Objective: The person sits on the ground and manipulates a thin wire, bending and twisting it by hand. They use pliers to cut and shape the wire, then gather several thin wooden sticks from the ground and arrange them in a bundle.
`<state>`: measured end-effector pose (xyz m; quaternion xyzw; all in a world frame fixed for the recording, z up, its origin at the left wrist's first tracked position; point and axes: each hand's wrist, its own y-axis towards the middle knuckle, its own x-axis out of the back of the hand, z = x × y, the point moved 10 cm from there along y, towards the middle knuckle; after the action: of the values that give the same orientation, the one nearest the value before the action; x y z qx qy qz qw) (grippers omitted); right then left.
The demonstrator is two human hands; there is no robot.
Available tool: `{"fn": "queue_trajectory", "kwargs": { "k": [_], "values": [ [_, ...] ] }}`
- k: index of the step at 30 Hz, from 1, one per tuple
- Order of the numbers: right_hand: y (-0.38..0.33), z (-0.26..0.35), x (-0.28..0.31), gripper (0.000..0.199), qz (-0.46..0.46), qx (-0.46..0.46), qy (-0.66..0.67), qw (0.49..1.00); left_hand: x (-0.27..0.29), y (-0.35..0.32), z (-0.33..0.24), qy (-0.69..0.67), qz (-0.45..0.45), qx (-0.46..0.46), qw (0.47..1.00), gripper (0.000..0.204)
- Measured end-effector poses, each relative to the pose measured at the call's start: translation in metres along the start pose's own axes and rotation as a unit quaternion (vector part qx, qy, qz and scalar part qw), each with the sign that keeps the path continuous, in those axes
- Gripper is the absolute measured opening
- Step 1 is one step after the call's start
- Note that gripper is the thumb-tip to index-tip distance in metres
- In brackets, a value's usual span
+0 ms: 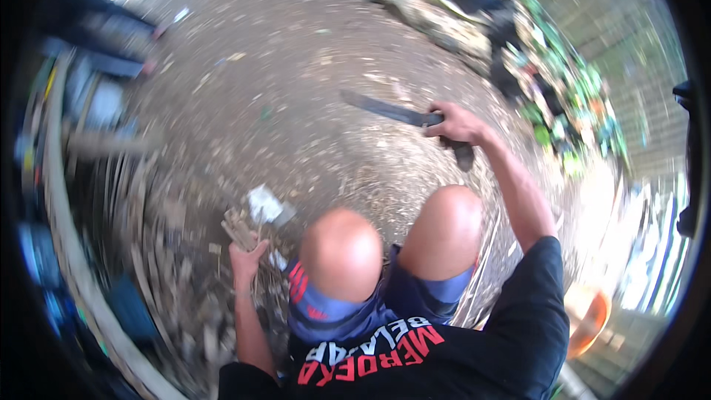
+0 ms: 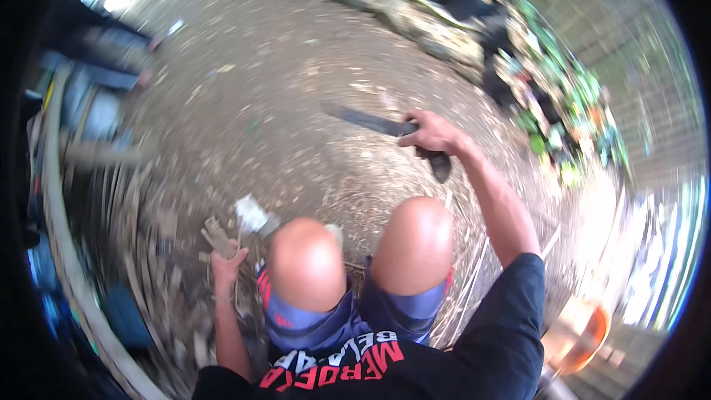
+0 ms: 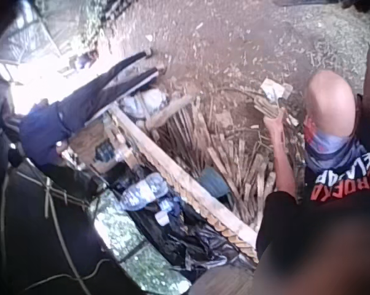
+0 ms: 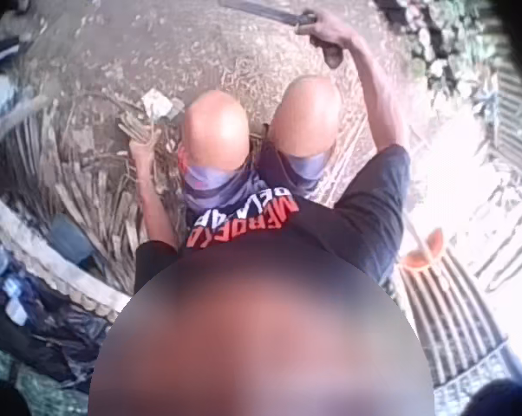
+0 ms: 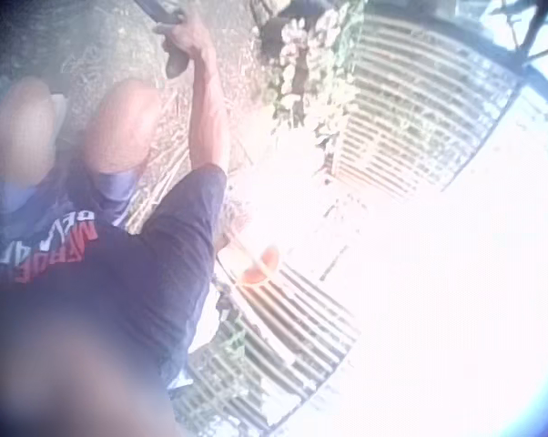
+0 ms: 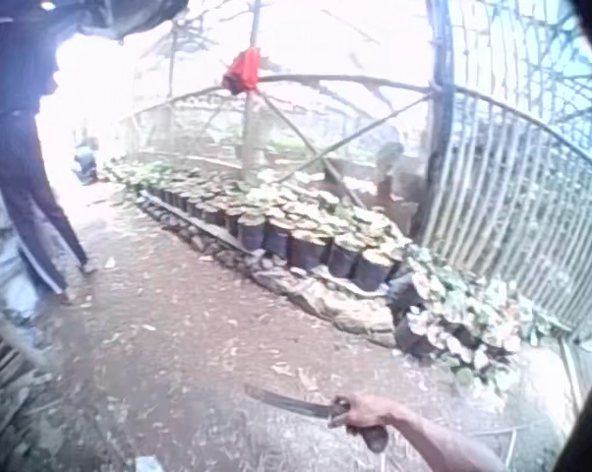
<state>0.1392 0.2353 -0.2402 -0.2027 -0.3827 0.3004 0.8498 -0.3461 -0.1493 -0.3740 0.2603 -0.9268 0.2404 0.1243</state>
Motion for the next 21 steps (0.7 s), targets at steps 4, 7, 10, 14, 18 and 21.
{"fn": "queue_trajectory", "kwargs": {
  "k": [4, 7, 10, 14, 18, 21],
  "values": [
    [-0.01, -0.183, -0.022, 0.056, -0.067, -0.062, 0.316, 0.944, -0.082, 0.092, -0.067, 0.02, 0.09, -0.036, 0.995, 0.03],
    [-0.029, -0.287, -0.068, 0.045, -0.141, -0.117, 0.541, 0.821, -0.152, 0.142, -0.116, 0.059, 0.126, -0.055, 0.989, 0.026],
    [-0.073, -0.353, -0.114, 0.035, -0.244, -0.16, 0.684, 0.669, -0.223, 0.16, -0.163, 0.127, 0.187, -0.072, 0.971, 0.023],
    [-0.155, -0.391, -0.162, 0.021, -0.387, -0.174, 0.761, 0.49, -0.3, 0.148, -0.218, 0.237, 0.271, -0.073, 0.93, 0.023],
    [-0.264, -0.385, -0.208, 0.019, -0.492, -0.228, 0.739, 0.4, -0.349, 0.098, -0.283, 0.298, 0.33, -0.066, 0.893, 0.027],
    [-0.362, -0.354, -0.244, 0.017, -0.543, -0.335, 0.674, 0.372, -0.381, 0.058, -0.347, 0.393, 0.35, -0.09, 0.846, 0.026]
  ]
}}
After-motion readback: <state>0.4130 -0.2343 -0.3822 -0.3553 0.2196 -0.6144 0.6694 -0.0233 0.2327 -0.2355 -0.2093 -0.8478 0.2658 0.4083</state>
